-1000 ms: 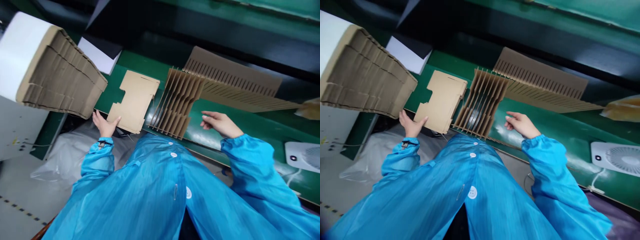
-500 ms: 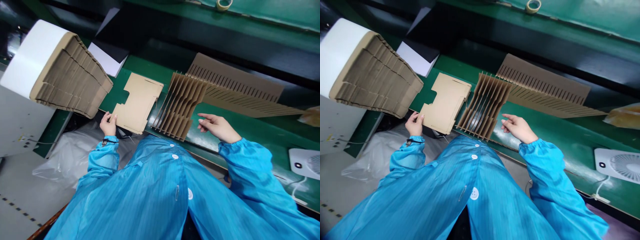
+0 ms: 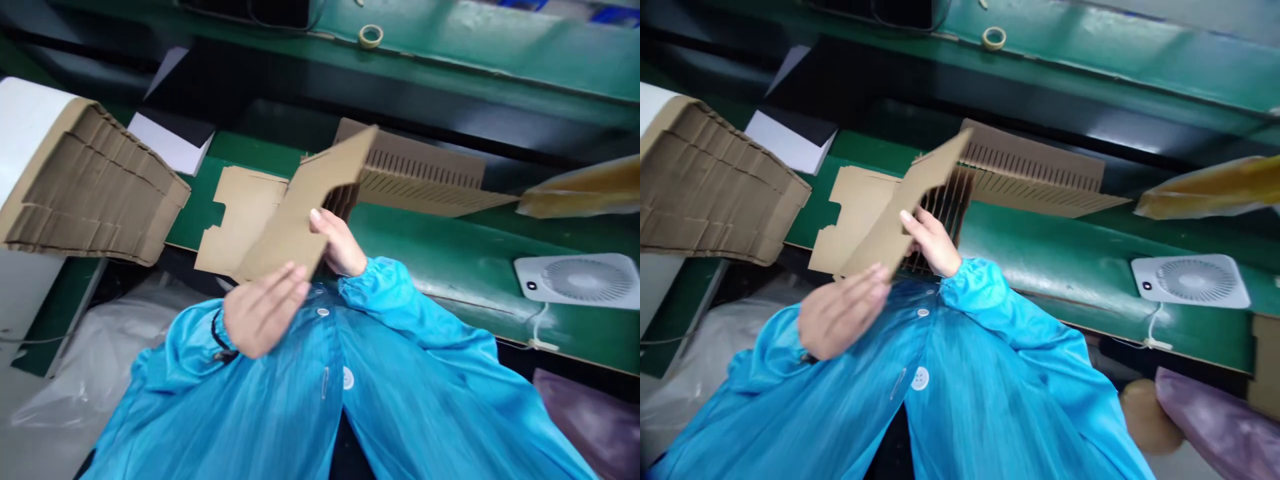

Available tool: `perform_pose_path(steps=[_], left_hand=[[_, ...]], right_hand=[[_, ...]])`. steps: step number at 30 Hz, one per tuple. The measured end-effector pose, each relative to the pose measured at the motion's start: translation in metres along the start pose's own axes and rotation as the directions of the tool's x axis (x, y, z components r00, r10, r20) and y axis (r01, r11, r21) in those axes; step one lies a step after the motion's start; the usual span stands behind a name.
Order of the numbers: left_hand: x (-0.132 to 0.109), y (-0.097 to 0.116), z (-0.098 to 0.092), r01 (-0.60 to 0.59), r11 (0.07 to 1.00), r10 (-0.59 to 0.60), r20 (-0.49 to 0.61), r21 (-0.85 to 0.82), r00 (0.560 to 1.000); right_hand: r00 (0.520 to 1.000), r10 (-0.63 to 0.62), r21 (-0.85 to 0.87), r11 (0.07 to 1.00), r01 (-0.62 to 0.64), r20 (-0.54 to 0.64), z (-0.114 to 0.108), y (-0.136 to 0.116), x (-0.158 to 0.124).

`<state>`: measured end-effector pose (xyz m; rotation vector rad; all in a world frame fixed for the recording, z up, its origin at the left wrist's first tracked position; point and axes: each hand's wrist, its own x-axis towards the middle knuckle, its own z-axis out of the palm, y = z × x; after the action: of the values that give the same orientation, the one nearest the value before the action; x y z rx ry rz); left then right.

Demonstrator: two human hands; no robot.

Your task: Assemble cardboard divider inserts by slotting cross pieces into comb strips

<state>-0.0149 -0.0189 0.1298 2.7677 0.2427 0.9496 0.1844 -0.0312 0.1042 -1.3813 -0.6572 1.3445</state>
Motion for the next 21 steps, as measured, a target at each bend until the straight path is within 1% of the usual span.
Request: perform_pose_path(steps=[1, 3, 5, 6, 8, 10, 12, 13, 14, 15, 17, 19, 21], left_hand=[[0.009, 0.002, 0.007, -0.102, 0.995, 0.102, -0.004, -0.015, 0.995], [0.023, 0.002, 0.024, -0.26, 0.964, 0.258, -0.046, -0.047, 0.965], [0.032, -0.003, 0.042, -0.355, 0.926, 0.346, -0.089, -0.126, 0.934], [0.034, -0.006, 0.051, -0.361, 0.915, 0.349, -0.097, -0.178, 0.932], [0.034, -0.013, 0.072, -0.295, 0.919, 0.286, -0.075, -0.262, 0.955], [0.03, -0.017, 0.095, -0.2, 0.941, 0.214, 0.024, -0.272, 0.977], [0.023, -0.019, 0.118, -0.147, 0.959, 0.19, 0.162, -0.244, 0.968], [0.02, -0.019, 0.129, -0.137, 0.964, 0.188, 0.219, -0.227, 0.957], [0.018, -0.018, 0.138, -0.131, 0.969, 0.184, 0.257, -0.21, 0.949], [0.015, -0.018, 0.145, -0.126, 0.972, 0.178, 0.273, -0.197, 0.945], [0.01, -0.018, 0.155, -0.113, 0.975, 0.165, 0.28, -0.192, 0.946], [0.007, -0.018, 0.16, -0.088, 0.973, 0.149, 0.291, -0.212, 0.945], [0.005, -0.019, 0.162, -0.057, 0.969, 0.132, 0.31, -0.239, 0.941]], right_hand=[[0.999, -0.017, -0.012, 1.0, 0.016, -0.034, 0.0, -0.003, 0.0], [0.992, -0.048, -0.061, 0.997, 0.041, -0.118, -0.014, -0.013, -0.005], [0.977, -0.068, -0.14, 0.989, 0.04, -0.204, -0.042, -0.032, -0.016], [0.968, -0.066, -0.182, 0.983, 0.022, -0.243, -0.058, -0.044, -0.023], [0.947, -0.022, -0.245, 0.968, -0.06, -0.322, -0.09, -0.069, -0.037], [0.911, 0.066, -0.262, 0.947, -0.186, -0.407, -0.113, -0.09, -0.046], [0.875, 0.139, -0.267, 0.92, -0.288, -0.464, -0.126, -0.101, -0.049], [0.867, 0.162, -0.276, 0.907, -0.319, -0.47, -0.129, -0.102, -0.047], [0.87, 0.179, -0.29, 0.896, -0.337, -0.459, -0.132, -0.1, -0.045], [0.881, 0.187, -0.308, 0.888, -0.34, -0.434, -0.133, -0.097, -0.041], [0.912, 0.178, -0.345, 0.885, -0.313, -0.37, -0.135, -0.087, -0.033], [0.938, 0.149, -0.378, 0.886, -0.267, -0.314, -0.137, -0.078, -0.026], [0.952, 0.127, -0.41, 0.881, -0.237, -0.278, -0.14, -0.072, -0.022]])
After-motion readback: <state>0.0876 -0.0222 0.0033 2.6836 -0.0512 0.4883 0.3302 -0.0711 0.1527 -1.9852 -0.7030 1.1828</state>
